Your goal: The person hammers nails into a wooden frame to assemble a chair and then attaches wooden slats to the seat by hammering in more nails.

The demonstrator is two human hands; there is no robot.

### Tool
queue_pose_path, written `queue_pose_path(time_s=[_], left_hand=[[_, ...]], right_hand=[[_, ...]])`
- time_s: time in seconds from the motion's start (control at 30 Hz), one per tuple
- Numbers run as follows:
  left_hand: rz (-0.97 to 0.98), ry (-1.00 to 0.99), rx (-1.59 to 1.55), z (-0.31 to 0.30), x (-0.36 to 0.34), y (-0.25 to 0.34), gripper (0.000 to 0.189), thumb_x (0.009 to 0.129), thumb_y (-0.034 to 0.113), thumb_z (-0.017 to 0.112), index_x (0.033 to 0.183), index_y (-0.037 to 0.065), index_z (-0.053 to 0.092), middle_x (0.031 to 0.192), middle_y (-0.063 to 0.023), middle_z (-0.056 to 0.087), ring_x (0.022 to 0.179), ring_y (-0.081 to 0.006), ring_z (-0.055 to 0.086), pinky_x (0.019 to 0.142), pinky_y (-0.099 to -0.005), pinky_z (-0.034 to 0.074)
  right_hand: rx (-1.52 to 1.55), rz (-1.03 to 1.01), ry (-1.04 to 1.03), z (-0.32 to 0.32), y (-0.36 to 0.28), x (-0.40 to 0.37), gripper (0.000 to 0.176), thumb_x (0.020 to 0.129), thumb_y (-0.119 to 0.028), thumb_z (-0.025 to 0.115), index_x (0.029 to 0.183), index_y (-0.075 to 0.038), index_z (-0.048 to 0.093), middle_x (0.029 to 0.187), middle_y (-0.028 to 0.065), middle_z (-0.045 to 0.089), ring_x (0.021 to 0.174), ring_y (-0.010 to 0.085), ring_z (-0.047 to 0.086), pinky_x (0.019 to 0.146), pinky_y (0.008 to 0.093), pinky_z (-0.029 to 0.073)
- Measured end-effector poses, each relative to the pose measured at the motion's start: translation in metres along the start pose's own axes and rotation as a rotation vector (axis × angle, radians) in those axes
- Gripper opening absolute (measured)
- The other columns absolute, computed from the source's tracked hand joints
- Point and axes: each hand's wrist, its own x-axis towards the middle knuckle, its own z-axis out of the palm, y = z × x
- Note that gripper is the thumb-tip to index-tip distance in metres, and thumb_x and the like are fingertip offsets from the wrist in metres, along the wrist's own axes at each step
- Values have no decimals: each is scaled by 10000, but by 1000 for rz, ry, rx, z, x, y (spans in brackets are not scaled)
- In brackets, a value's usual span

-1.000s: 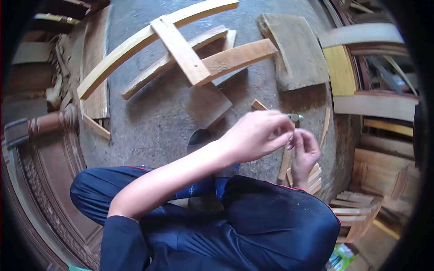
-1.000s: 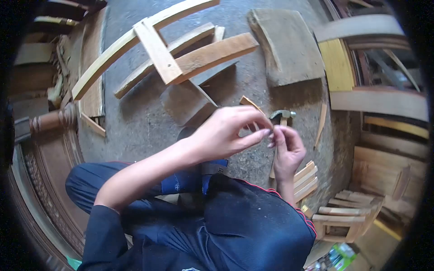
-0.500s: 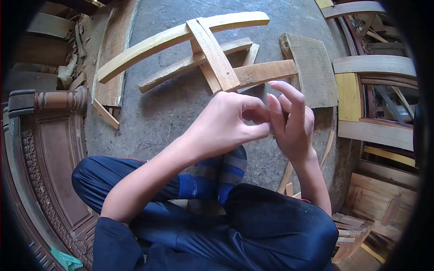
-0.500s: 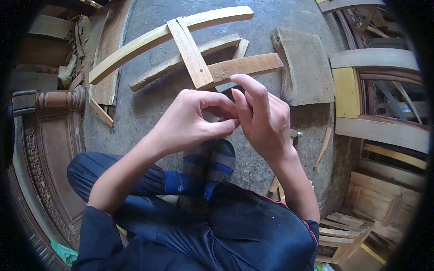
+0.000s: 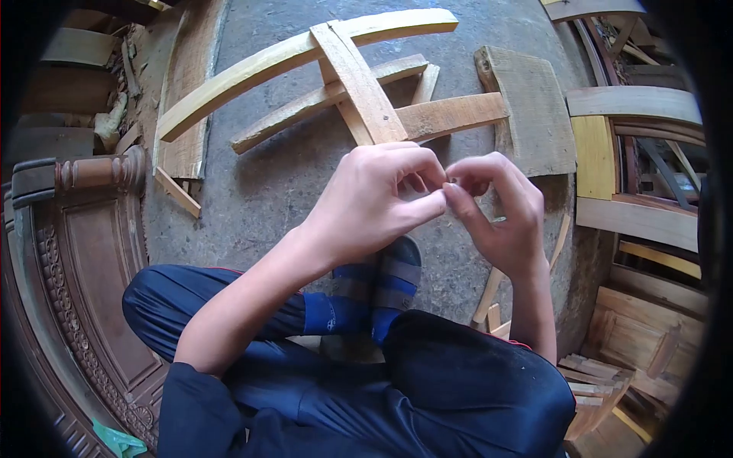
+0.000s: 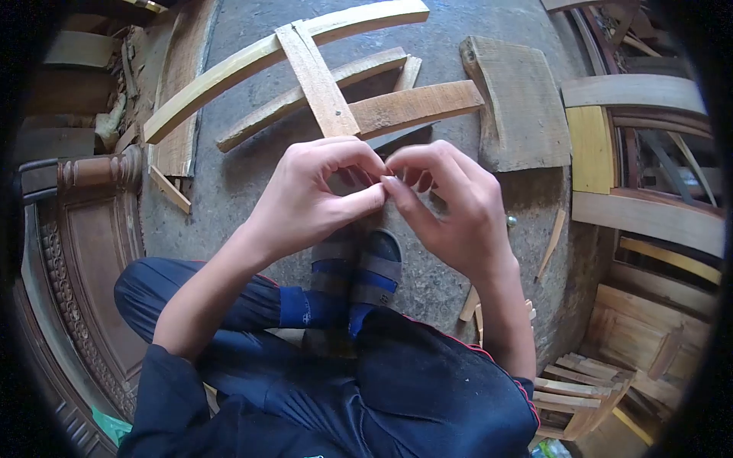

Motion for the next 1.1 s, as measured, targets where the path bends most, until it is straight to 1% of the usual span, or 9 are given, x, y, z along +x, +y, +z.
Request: queue_pose_path(time_s=[0.1,0.4,0.5,0.57,0.6,0.63,0.77,0.97,1.1], left_hand=[[108,66,151,0,-2,-7,143,900,105,784,1006,12,761,907,-94,753,859,-172,747,771,-318,591],[210,245,118,4,1,-13,105,917,86,820,1012,41,814,934,-67,759,834,-128,716,725,-280,573],[169,321,34,-5,8,-27,102,941,115,833,1032,70,842,932,-19,748,798,-67,647,678,-233,518],[143,392,73,-16,11,-45,104,952,127,836,1039,73,848,902,18,703,739,-36,556,656,-209,451],[141,438,118,-20,13,-51,153,958,233,831,1017,96,861,802,-9,714,762,-81,600,655,-249,482],[117,438,86,-22,13,-55,154,956,230,834,1028,98,863,797,-5,707,760,-83,599,659,-258,484],[111,416,159,-27,11,-68,142,950,217,838,1033,106,869,801,-7,707,754,-89,614,673,-268,497],[154,427,211,-25,13,-71,131,944,206,838,1030,114,871,819,-16,726,780,-102,637,685,-281,513],[205,443,243,-24,12,-75,123,934,195,843,1019,109,869,797,-24,719,768,-120,629,677,-296,510]], right_hand=[[17,54,16,1,-3,-1,189,883,22,819,1048,-40,752,918,82,716,811,177,734,656,302,576],[-20,-36,137,8,-7,2,237,917,27,784,1141,-50,784,893,91,723,777,188,717,687,312,577],[-79,147,156,0,5,-15,276,967,-40,754,1242,-67,759,914,93,720,781,200,703,723,332,578],[-142,401,217,-2,26,-38,308,996,-117,737,1301,-76,726,931,93,715,804,207,698,760,352,577],[-168,527,246,-2,39,-54,330,1010,-156,729,1331,-80,710,940,93,713,816,211,695,778,362,577],[-251,695,188,-4,53,-74,429,1017,-240,725,1413,-94,646,1074,115,708,965,251,697,883,407,565],[-591,996,164,10,119,-182,654,984,-385,743,1522,-90,517,1419,223,575,1342,399,538,1148,517,418],[-654,1410,-48,41,151,-268,852,915,-516,779,1579,-109,434,1505,257,521,1431,441,474,1192,582,368],[-593,1399,31,52,165,-281,816,898,-428,814,1548,-92,452,1485,254,539,1393,446,511,1177,558,394]])
